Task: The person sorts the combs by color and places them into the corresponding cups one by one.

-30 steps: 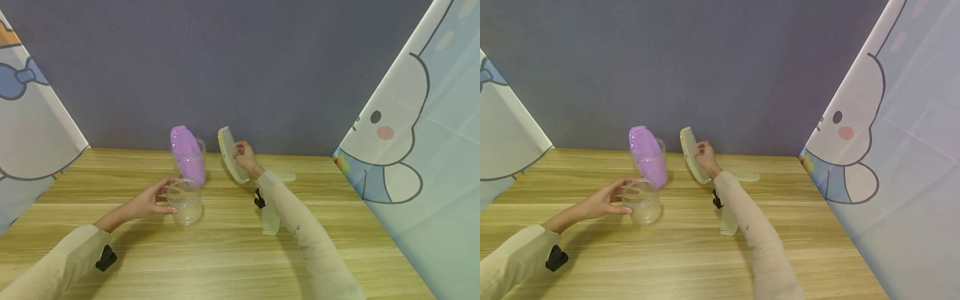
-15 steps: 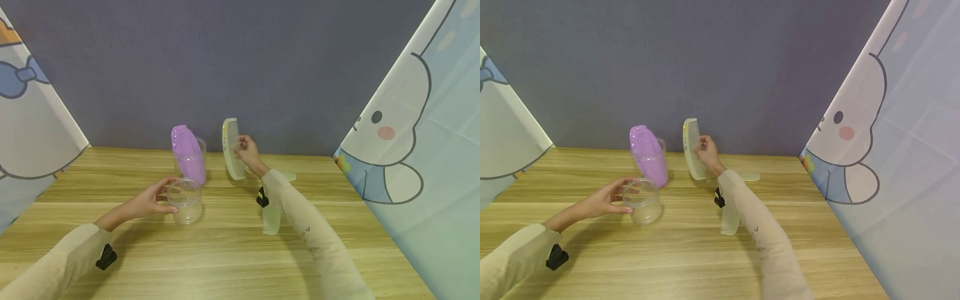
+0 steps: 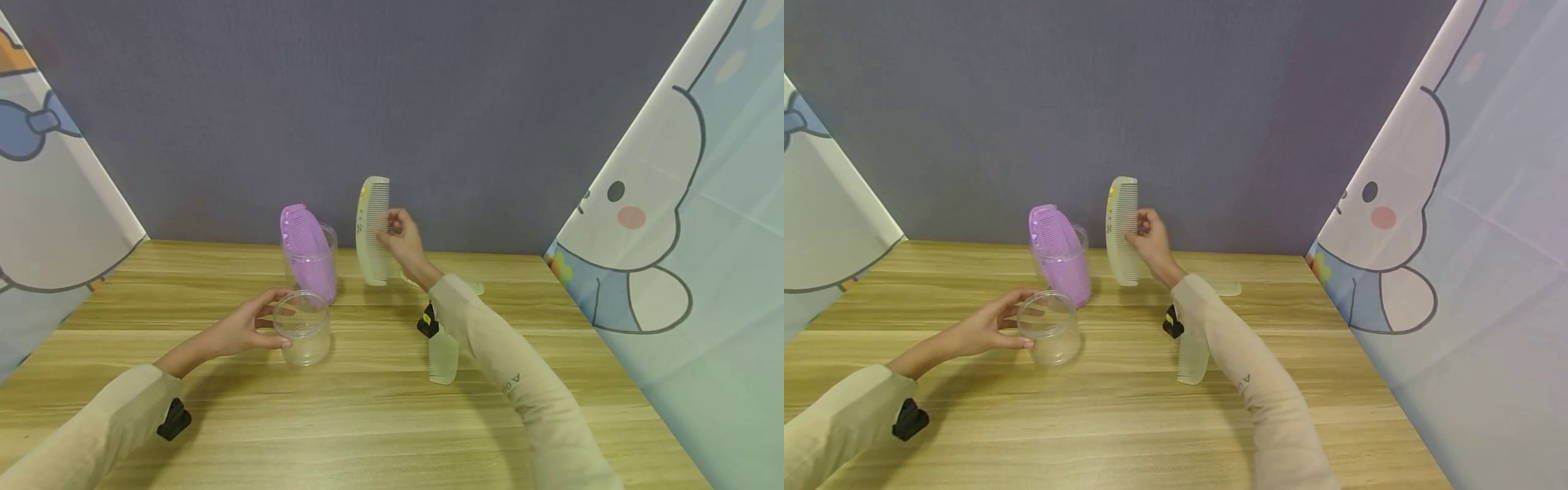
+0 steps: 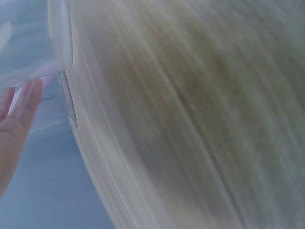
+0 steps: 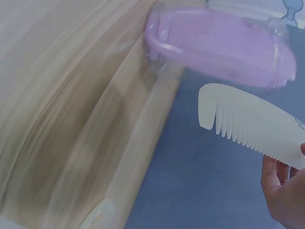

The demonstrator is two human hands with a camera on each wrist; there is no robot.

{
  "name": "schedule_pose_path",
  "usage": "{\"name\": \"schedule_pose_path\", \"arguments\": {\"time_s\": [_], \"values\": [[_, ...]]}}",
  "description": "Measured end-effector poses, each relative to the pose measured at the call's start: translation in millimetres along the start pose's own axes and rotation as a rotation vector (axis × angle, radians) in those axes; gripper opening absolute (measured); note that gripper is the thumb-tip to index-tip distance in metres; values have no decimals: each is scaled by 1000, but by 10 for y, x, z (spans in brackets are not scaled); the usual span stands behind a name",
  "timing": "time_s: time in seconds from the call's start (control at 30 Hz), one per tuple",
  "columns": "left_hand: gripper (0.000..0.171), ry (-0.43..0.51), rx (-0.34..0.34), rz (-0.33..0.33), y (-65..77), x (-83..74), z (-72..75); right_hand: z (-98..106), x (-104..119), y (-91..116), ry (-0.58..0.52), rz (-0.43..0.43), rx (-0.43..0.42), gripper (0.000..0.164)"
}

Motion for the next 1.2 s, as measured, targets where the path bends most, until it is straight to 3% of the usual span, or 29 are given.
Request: {"name": "schedule_pose_path", "arguments": {"time_s": [0.6,1.2], "values": [[75,-9,-2,18,0,3,-6,-319,342,339,-195,13,70,32],[77,-25,-2,24,-3,-6,-2,-652,342,703,-147,84,173,38]]}}
Point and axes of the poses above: each hand's wrist, its own y-axis away from the middle knuckle, its own z-axis out of the back of the hand, x = y × z, the point moved 4 cm from there along -y, towards the middle knuckle, and after that the axes turned 8 degrees about -x, right-handed, at the moved point
